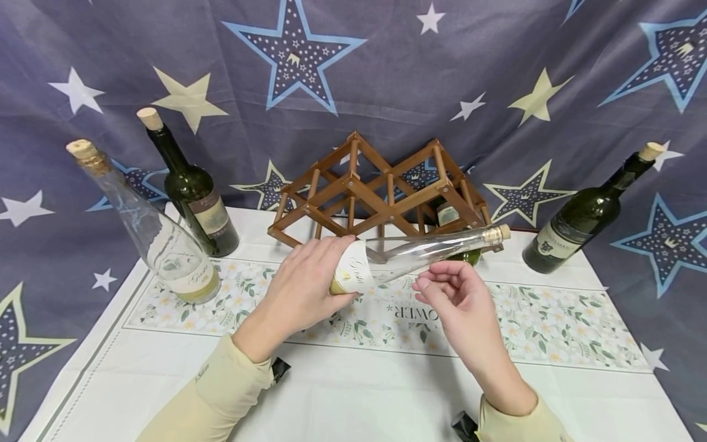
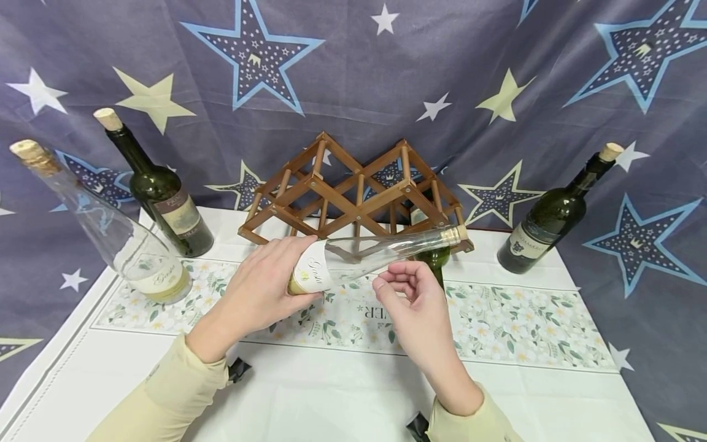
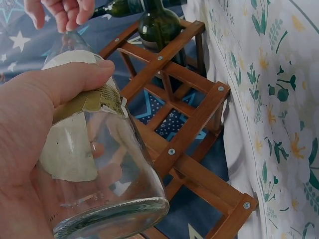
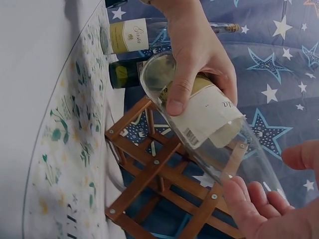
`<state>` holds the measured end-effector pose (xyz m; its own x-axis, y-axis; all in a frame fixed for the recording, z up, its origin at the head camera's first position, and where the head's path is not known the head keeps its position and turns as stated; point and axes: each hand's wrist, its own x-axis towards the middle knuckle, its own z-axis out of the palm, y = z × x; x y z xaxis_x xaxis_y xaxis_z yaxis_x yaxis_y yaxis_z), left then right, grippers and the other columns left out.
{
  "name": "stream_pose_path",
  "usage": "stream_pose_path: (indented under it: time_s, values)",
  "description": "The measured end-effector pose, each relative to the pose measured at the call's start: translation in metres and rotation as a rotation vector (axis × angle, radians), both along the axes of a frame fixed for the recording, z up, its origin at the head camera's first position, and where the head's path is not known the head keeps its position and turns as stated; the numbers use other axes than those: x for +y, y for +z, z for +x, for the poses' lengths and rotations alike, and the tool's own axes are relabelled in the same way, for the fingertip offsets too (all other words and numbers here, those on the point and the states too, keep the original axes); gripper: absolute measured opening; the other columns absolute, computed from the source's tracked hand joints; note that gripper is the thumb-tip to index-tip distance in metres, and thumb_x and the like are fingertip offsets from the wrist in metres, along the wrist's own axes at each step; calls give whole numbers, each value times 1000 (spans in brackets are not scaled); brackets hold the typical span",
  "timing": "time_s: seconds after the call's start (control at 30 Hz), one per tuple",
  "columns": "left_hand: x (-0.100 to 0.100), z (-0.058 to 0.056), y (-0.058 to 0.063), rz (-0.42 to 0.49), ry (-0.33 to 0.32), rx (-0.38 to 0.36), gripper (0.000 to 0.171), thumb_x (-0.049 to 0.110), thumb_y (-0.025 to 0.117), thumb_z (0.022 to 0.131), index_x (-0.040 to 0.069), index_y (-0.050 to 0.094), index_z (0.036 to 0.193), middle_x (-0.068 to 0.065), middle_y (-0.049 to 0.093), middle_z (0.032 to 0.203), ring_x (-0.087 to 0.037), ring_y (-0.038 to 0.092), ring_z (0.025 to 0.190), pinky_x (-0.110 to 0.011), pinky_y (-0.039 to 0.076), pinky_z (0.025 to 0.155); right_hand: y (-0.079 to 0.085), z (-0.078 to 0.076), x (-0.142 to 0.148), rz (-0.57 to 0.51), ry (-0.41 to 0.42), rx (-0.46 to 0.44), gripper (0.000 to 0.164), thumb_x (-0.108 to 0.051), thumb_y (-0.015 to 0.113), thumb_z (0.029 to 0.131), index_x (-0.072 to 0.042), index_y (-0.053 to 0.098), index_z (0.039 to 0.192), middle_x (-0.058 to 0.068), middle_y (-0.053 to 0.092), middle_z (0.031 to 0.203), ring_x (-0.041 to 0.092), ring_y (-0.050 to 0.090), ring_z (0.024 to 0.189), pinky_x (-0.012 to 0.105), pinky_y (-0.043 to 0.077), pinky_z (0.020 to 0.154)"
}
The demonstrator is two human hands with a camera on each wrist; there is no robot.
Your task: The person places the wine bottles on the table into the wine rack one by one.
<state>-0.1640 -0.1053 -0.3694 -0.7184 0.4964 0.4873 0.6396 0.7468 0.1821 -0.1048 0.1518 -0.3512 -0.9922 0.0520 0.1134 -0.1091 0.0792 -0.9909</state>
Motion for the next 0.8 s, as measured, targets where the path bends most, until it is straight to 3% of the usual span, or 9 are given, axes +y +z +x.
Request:
stream_pose_path:
  time_s: [0.2,0.43,0.63,0.8]
  values:
    - [-1,-1,0,-18,2,-5,90,46,82,73,13,43,147,-2,59,125,-22,55,106,-40,46,86,5,5,2,122,-49,150,31,-10,72,91,2,57,116,15,64,108,22,64,95,27,55,80]
    - [-1,-1,0,-15,-8,-15,90,47,82,73,14,43,147,0,57,127,-22,54,106,-40,45,84,18,10,5,210,-58,401,32,5,71,86,5,58,115,15,64,106,18,64,94,29,54,84]
    - [-2,0,0,-31,-9,-23,89,47,82,73,15,44,147,1,57,128,-22,53,106,-41,45,83,40,14,3,470,-139,674,38,11,74,77,11,59,112,17,65,104,19,62,97,28,50,90]
    - [-2,1,0,-55,-8,-34,92,47,83,72,15,42,148,0,56,129,-22,53,108,-42,44,86,33,4,16,649,-135,787,48,-2,76,78,7,61,122,17,64,116,27,58,110,30,42,102]
